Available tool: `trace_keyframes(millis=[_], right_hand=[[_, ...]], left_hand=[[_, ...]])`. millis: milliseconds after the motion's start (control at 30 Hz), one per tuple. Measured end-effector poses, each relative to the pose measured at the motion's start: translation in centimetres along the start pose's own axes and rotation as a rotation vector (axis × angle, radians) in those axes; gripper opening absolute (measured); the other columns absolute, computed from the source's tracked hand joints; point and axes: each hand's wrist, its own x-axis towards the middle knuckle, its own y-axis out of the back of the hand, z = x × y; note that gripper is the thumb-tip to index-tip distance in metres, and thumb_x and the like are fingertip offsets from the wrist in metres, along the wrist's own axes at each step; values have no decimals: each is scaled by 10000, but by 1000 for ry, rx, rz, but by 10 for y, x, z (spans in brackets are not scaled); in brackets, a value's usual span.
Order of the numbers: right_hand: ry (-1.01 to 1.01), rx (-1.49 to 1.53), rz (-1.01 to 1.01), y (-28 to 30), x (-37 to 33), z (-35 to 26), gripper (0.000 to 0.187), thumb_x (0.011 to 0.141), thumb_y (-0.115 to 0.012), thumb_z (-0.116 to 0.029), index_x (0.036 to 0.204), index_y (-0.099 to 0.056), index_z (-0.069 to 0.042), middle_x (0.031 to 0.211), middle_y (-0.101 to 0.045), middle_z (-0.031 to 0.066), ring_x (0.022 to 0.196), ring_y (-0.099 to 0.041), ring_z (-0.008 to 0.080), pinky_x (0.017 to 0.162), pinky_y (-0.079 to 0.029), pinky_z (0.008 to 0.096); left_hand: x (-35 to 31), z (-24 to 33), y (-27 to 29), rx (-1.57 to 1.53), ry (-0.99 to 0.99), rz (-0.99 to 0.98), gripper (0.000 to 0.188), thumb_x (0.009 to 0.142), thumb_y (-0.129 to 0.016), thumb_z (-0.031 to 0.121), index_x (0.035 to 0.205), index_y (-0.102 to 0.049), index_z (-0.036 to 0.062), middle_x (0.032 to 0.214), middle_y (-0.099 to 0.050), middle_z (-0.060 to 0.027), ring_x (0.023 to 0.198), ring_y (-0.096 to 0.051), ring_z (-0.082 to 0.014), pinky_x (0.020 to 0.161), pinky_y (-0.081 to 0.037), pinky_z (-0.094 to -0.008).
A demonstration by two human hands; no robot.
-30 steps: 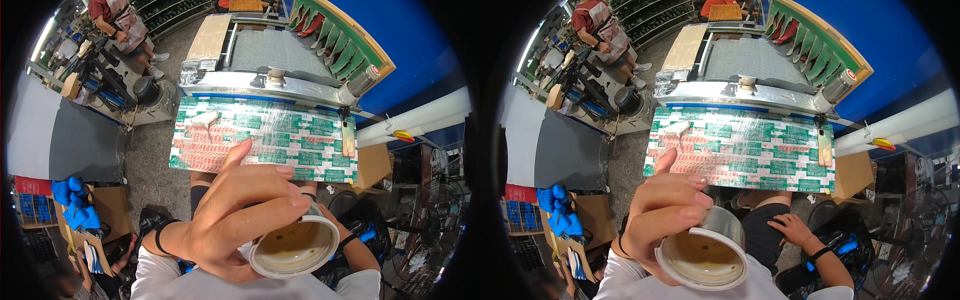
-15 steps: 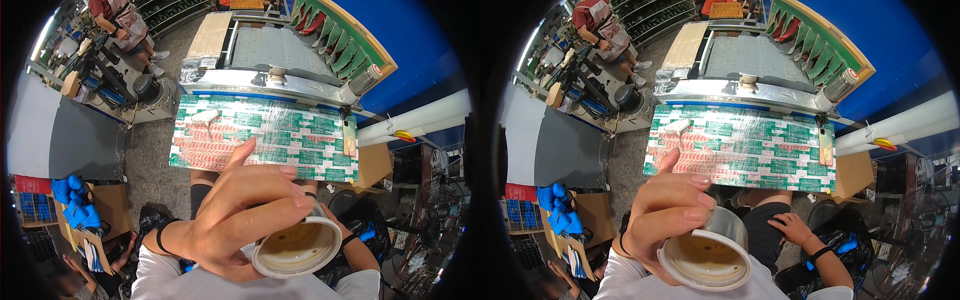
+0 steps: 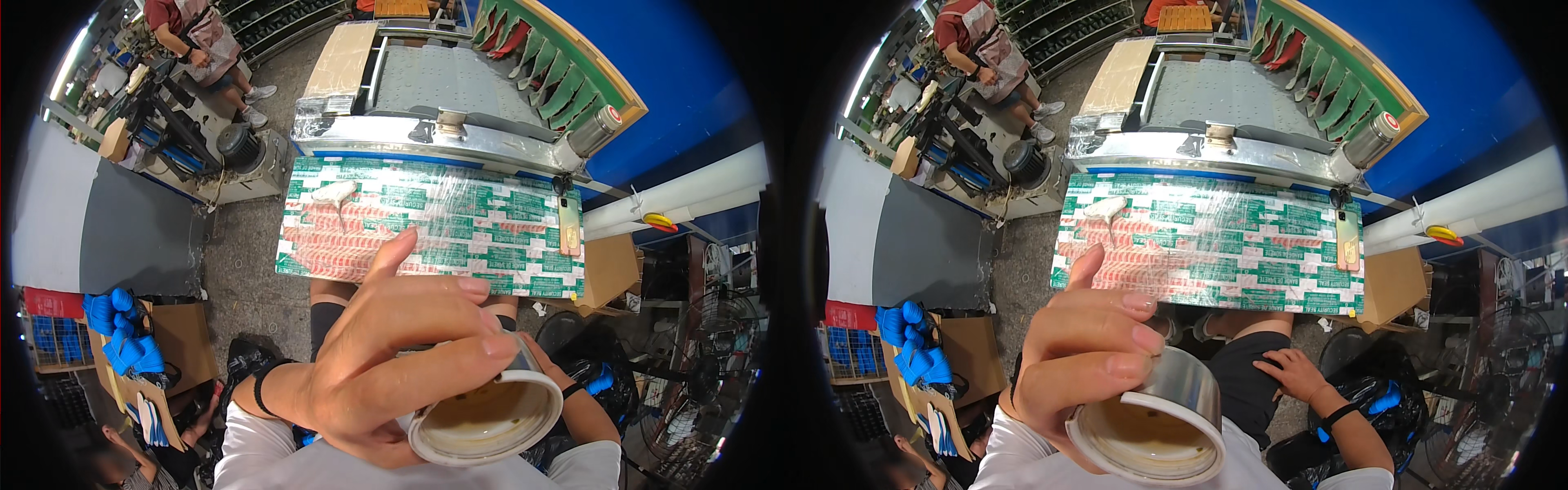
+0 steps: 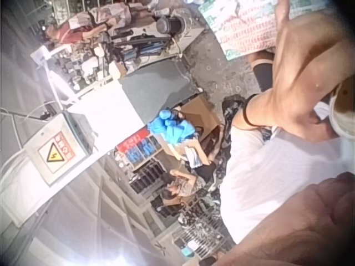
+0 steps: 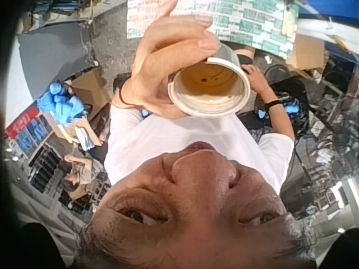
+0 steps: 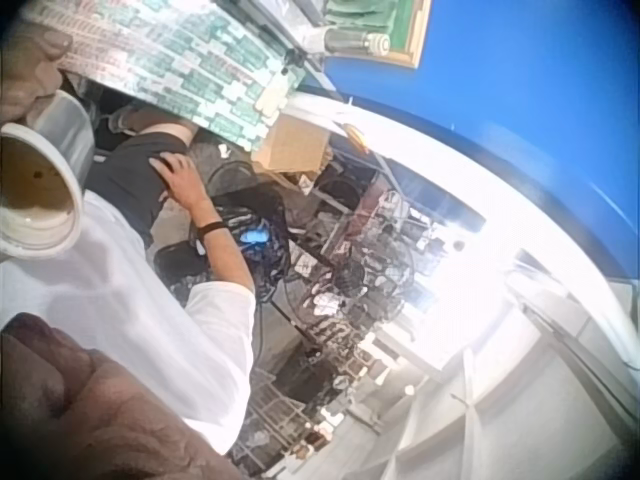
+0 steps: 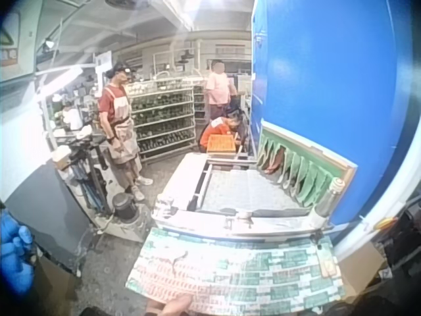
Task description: The recorder prepares an adhesive or chemical solution by pouring it into a cup and using factory equipment.
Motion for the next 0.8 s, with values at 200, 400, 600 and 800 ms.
trace_keyframes(millis=[200, 400, 600, 800], right_hand=[[29, -145, -25, 14, 6, -11, 997, 629, -921, -341, 1523, -480, -317, 1439, -525, 35, 1325, -504, 293, 1135, -397, 484], [9, -122, 3, 7, 2, -6, 994, 628, -921, -338, 1519, -483, -312, 1432, -525, 35, 1319, -506, 296, 1131, -399, 486], [39, -167, 7, -7, 0, 4, 987, 637, -920, -320, 1521, -481, -316, 1438, -524, 35, 1321, -506, 297, 1128, -401, 486], [22, -190, -3, -2, 0, -2, 992, 637, -921, -324, 1524, -478, -322, 1449, -521, 36, 1323, -505, 298, 1128, -402, 488]], left_hand=[[-1, 7, -4, 32, 32, 61, 498, 790, -895, 104, 1139, -555, 206, 1085, -650, -46, 1094, -669, -273, 1210, -292, -628], [-16, -4, -14, 64, -27, 246, 249, 909, -741, 110, 1062, -579, 221, 1025, -653, -32, 1042, -676, -260, 1208, -307, -624], [-5, 2, -24, -102, -187, 366, 119, 963, -661, 192, 1030, -572, 235, 971, -629, -35, 980, -669, -251, 1208, -310, -626], [-7, 7, -23, -94, -196, 351, 142, 942, -686, 192, 1051, -597, 208, 991, -641, -52, 991, -676, -264, 1206, -302, -626]])
